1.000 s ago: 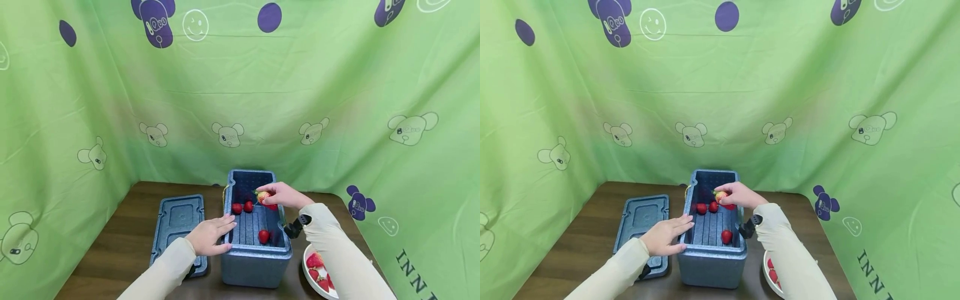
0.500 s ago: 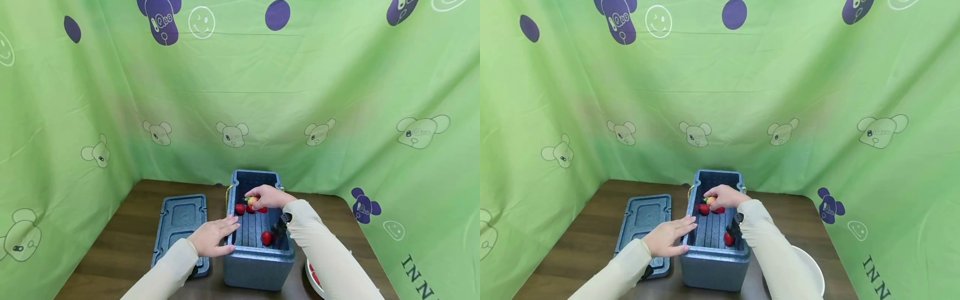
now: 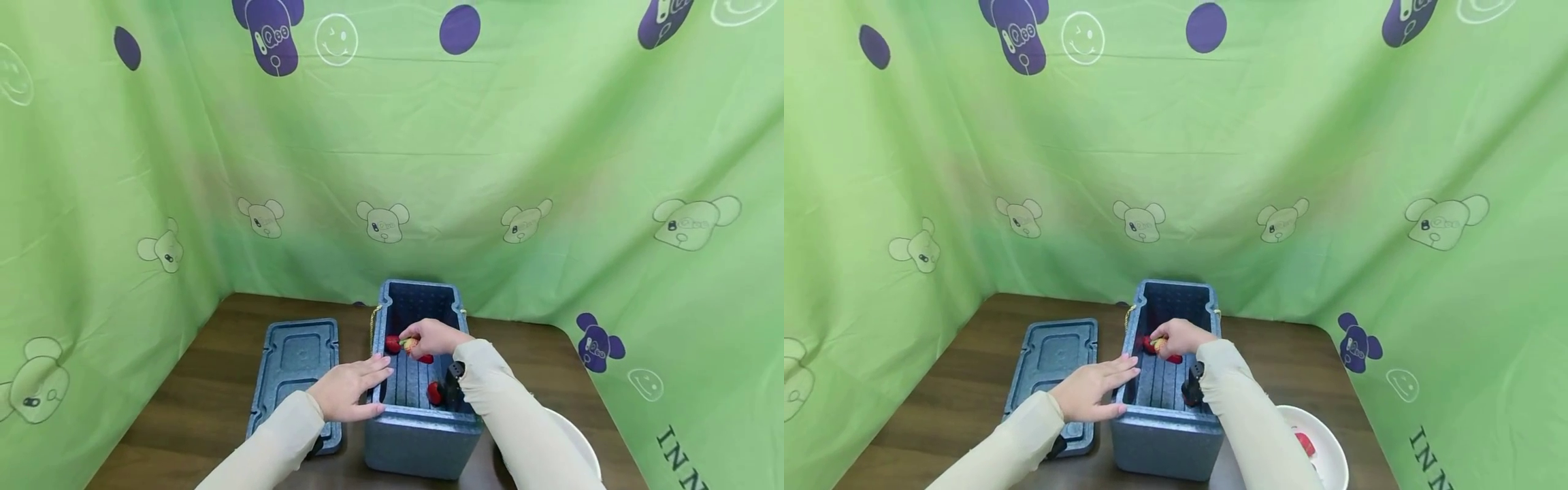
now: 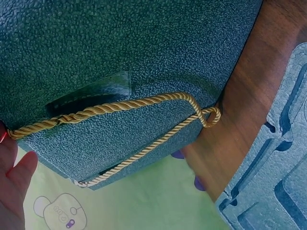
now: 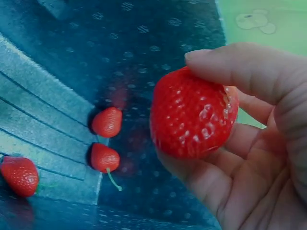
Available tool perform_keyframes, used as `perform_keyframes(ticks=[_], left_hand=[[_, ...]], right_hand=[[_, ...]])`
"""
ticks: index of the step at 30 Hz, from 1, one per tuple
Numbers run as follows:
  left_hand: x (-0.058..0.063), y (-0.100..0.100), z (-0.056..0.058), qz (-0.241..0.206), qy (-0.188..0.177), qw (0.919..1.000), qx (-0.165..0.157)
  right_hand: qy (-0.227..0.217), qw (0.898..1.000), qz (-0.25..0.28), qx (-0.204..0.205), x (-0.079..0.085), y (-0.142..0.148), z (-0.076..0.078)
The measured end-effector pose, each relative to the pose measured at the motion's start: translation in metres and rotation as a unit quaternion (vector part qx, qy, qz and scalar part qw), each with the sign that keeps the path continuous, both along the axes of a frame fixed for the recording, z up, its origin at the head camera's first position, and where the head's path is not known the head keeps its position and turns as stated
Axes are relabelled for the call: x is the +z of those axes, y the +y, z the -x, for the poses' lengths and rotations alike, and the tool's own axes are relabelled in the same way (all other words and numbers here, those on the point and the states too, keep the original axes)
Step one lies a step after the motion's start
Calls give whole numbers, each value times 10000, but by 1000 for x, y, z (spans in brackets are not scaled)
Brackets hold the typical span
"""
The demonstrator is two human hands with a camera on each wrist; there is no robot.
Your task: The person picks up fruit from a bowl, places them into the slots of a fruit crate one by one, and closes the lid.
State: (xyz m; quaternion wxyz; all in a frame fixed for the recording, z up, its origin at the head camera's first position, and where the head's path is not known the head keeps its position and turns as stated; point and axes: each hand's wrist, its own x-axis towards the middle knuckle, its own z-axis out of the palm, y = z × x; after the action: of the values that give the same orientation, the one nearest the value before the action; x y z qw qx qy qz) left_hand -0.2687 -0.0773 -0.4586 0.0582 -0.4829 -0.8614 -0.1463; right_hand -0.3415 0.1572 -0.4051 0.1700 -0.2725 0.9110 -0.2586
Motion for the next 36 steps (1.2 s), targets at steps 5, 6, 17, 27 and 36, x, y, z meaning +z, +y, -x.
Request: perform_keyframes(ticks=[5,6,17,27,36], left_hand=[[-1,1,0,-45,20,10000,-21],[-2,0,0,-54,22,10000,-16],[-4,0,-3,-195,-84,9998,-15],[-1,2,-2,-123,-68,9999,-17],[0,2,-3,-69,34,10000,25]], right_hand=[[10,10000,20,-12,-17,1,1],[39,10000,-7,14,-21,1,1],[222,9989,-405,124,-34,-1,-2],[-60,9991,-375,-200,-18,5,-6],[110,9995,-254,-175,14,19,-10]])
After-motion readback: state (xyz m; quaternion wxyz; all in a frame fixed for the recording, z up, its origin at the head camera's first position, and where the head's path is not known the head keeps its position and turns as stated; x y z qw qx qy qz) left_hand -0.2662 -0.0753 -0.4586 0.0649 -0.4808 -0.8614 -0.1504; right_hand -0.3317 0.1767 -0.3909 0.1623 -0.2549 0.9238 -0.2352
